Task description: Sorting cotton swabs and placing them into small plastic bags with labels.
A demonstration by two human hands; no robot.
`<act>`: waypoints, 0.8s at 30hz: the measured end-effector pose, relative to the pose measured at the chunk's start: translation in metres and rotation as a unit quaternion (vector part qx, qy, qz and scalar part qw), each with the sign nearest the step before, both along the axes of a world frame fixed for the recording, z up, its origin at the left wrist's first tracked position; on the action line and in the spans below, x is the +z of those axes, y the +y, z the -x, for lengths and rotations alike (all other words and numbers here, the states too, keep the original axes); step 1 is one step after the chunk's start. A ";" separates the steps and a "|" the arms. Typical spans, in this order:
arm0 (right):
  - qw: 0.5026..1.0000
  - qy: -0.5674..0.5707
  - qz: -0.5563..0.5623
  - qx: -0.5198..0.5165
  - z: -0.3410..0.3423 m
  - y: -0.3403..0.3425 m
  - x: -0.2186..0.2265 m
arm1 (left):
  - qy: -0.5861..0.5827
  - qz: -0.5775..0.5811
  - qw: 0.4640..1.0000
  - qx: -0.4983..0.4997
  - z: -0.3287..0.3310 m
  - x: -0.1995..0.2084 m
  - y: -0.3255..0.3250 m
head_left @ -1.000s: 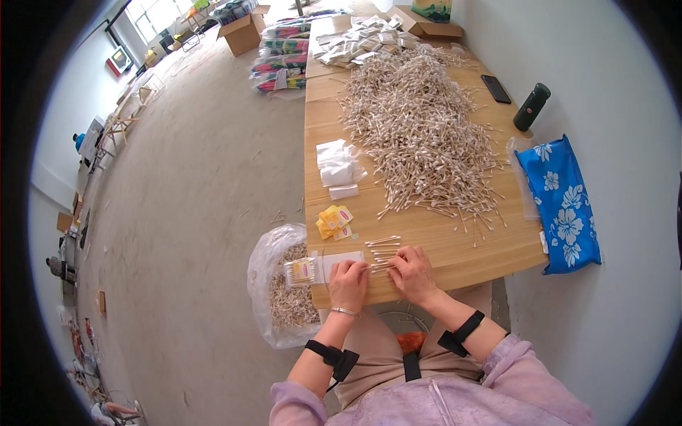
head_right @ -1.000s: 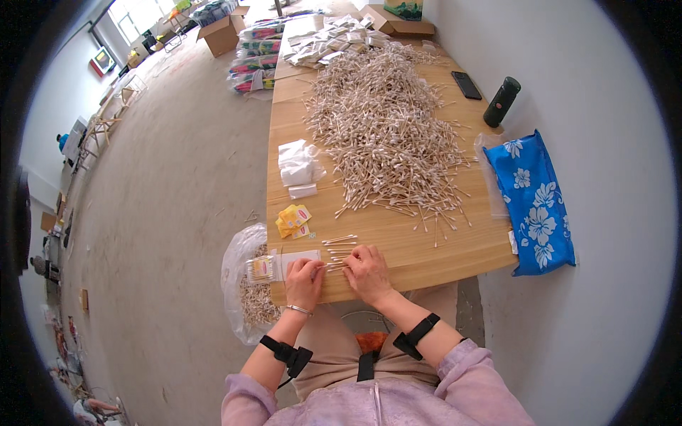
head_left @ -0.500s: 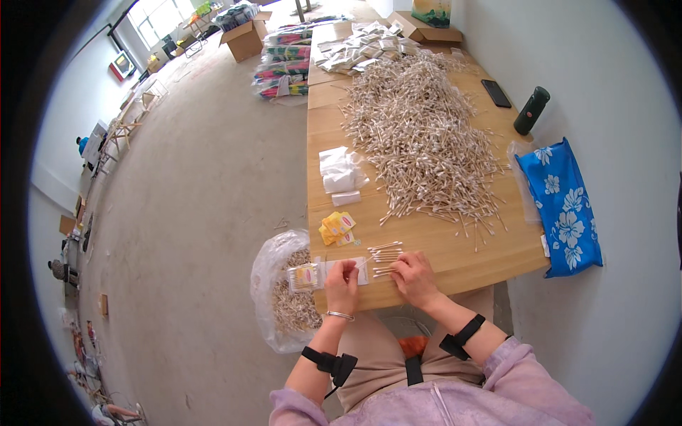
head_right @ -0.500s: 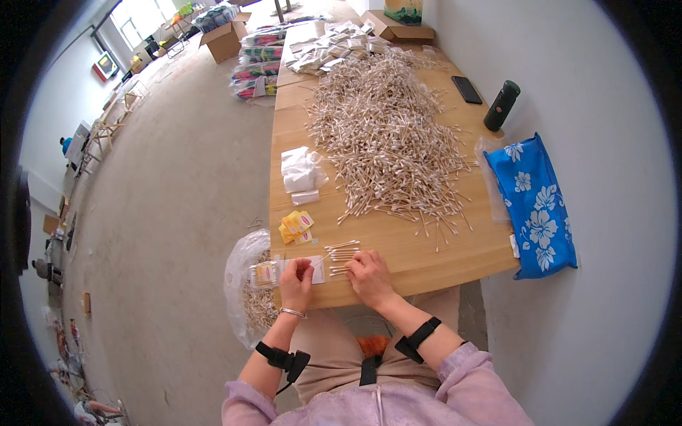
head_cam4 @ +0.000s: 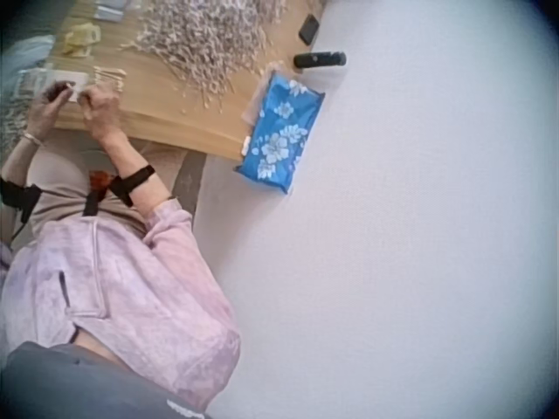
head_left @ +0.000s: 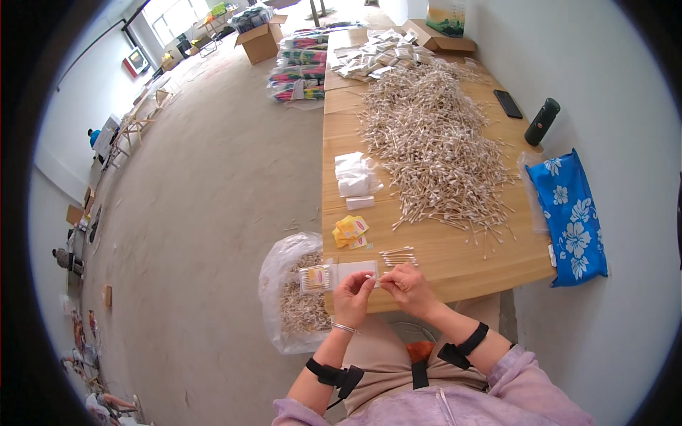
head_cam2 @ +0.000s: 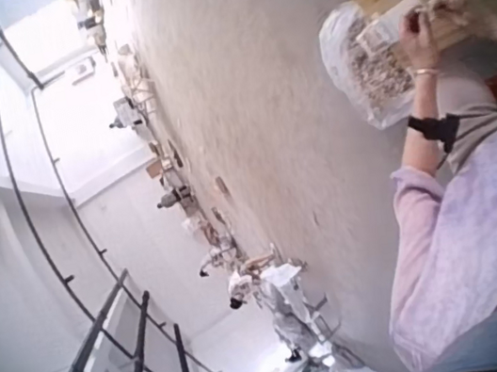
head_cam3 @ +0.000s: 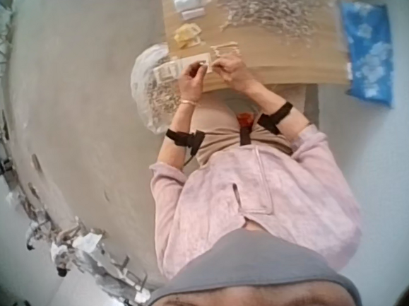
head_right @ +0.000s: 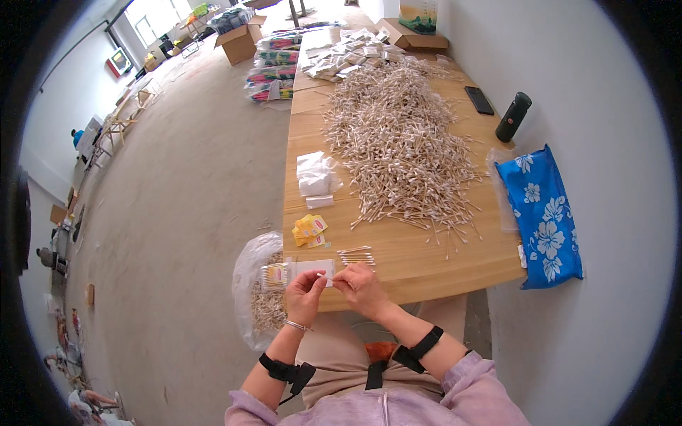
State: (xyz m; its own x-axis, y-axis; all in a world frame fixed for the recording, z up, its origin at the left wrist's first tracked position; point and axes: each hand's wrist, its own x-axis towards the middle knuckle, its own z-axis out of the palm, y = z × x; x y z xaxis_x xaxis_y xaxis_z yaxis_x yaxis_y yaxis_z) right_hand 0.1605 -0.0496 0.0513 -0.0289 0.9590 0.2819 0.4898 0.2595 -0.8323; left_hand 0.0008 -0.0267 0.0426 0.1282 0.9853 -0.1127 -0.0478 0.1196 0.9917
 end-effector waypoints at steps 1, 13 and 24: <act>1.000 0.001 -0.001 0.001 0.002 0.000 0.000 | -0.029 0.009 1.000 0.004 0.001 -0.001 0.000; 0.976 0.140 0.162 0.027 -0.003 -0.025 -0.002 | -0.070 0.084 0.992 -0.055 0.008 -0.009 -0.011; 0.939 0.203 0.274 0.050 -0.007 -0.029 0.001 | -0.080 0.110 0.990 -0.036 0.004 -0.024 -0.017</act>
